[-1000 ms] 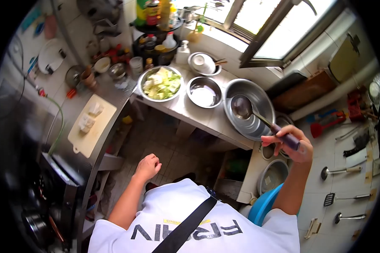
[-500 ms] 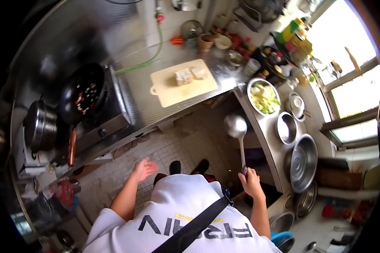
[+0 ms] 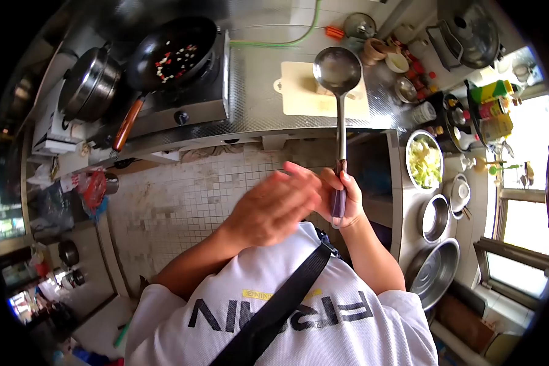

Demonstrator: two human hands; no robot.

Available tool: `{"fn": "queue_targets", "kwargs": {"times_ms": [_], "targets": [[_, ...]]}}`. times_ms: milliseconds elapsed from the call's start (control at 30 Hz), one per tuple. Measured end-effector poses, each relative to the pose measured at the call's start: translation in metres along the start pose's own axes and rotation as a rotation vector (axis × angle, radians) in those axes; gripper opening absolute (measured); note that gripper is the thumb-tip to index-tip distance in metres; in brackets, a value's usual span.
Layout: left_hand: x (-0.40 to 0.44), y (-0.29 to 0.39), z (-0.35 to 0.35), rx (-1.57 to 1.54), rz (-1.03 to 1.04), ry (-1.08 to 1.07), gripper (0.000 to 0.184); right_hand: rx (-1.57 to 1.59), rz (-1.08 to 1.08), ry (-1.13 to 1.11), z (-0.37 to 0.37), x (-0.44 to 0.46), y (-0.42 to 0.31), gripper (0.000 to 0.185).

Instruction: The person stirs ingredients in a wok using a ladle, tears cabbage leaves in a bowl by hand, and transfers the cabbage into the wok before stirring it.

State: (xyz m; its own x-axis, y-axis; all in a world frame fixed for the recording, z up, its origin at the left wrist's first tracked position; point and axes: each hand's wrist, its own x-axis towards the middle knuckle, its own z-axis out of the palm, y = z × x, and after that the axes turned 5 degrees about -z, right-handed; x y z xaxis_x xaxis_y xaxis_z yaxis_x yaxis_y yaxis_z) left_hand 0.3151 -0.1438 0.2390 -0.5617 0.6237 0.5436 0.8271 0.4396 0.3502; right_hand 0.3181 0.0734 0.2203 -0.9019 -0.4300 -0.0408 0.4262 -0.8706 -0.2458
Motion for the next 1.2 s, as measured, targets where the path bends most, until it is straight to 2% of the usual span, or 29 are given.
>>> {"fn": "queue_targets", "kwargs": {"times_ms": [33, 67, 133, 167, 267, 300, 333, 400, 467, 533, 567, 600, 667, 733, 800, 867, 933, 1000, 1033, 1133, 1200], "targets": [[0.01, 0.001, 0.004, 0.003, 0.005, -0.135, 0.056, -0.047, -0.006, 0.004, -0.003, 0.009, 0.001, 0.037], [0.007, -0.02, 0.011, 0.185, -0.063, -0.29, 0.056, -0.092, -0.006, 0.011, -0.006, 0.017, 0.002, 0.038], [0.007, -0.046, 0.001, 0.598, -0.622, -0.479, 0.058, -0.095, 0.01, 0.016, -0.007, 0.027, 0.006, 0.037], [-0.005, -0.044, 0.001, 0.562, -0.853, -0.248, 0.061, -0.06, 0.025, 0.019, -0.006, 0.03, 0.006, 0.036], [-0.007, -0.016, -0.003, 0.164, -0.218, 0.025, 0.067, -0.065, 0.093, 0.067, -0.011, 0.034, 0.011, 0.032], [0.005, -0.004, -0.014, 0.16, -0.228, -0.226, 0.06, -0.089, 0.108, 0.087, -0.021, 0.033, 0.012, 0.031], [-0.011, -0.025, -0.004, 0.401, -0.334, -0.251, 0.047, -0.114, 0.125, 0.104, -0.026, 0.038, 0.014, 0.03], [-0.081, -0.08, 0.0, 0.532, -1.031, -0.802, 0.059, -0.522, 0.103, 0.238, 0.001, 0.05, 0.013, 0.028], [-0.092, -0.077, -0.049, 0.332, -1.116, -0.601, 0.042, -1.121, 0.136, 0.368, -0.025, 0.058, 0.002, 0.032], [-0.095, -0.068, -0.064, 0.314, -1.061, -0.176, 0.031, -1.698, -0.168, 0.292, -0.017, 0.082, -0.012, 0.033], [-0.097, -0.067, -0.07, 0.301, -1.017, 0.034, 0.026, -1.85, -0.322, 0.277, 0.002, 0.091, -0.019, 0.03], [-0.1, -0.069, -0.078, 0.324, -1.012, 0.09, 0.025, -1.913, -0.428, 0.212, 0.002, 0.11, -0.028, 0.023], [-0.108, -0.078, -0.097, 0.366, -0.997, 0.202, 0.021, -1.986, -0.695, -0.016, 0.034, 0.152, -0.037, 0.027], [-0.113, -0.098, -0.115, 0.4, -0.937, 0.336, 0.019, -1.973, -0.392, -0.022, 0.057, 0.201, -0.04, 0.035], [-0.111, -0.119, -0.138, 0.402, -0.893, 0.449, 0.017, -2.261, -0.531, -0.095, 0.062, 0.268, -0.031, 0.034], [-0.105, -0.135, -0.152, 0.329, -0.856, 0.53, 0.015, -2.312, -0.296, -0.036, 0.072, 0.335, -0.012, 0.031], [-0.111, -0.154, -0.156, 0.381, -0.698, 0.583, 0.014, -2.318, -0.311, -0.122, 0.059, 0.392, 0.011, 0.032], [-0.123, -0.164, -0.149, 0.268, -0.645, 0.636, 0.017, -2.461, -0.343, -0.125, 0.055, 0.433, 0.03, 0.033], [-0.135, -0.168, -0.142, 0.189, -0.658, 0.605, 0.018, -2.452, -0.271, -0.068, 0.058, 0.446, 0.038, 0.034], [-0.182, -0.174, -0.124, 0.011, -0.792, 0.4, 0.019, -2.404, -0.305, -0.03, 0.055, 0.468, 0.053, 0.031], [-0.212, -0.18, -0.117, -0.084, -0.884, 0.292, 0.018, -2.431, -0.227, -0.01, 0.06, 0.464, 0.056, 0.03]]}}
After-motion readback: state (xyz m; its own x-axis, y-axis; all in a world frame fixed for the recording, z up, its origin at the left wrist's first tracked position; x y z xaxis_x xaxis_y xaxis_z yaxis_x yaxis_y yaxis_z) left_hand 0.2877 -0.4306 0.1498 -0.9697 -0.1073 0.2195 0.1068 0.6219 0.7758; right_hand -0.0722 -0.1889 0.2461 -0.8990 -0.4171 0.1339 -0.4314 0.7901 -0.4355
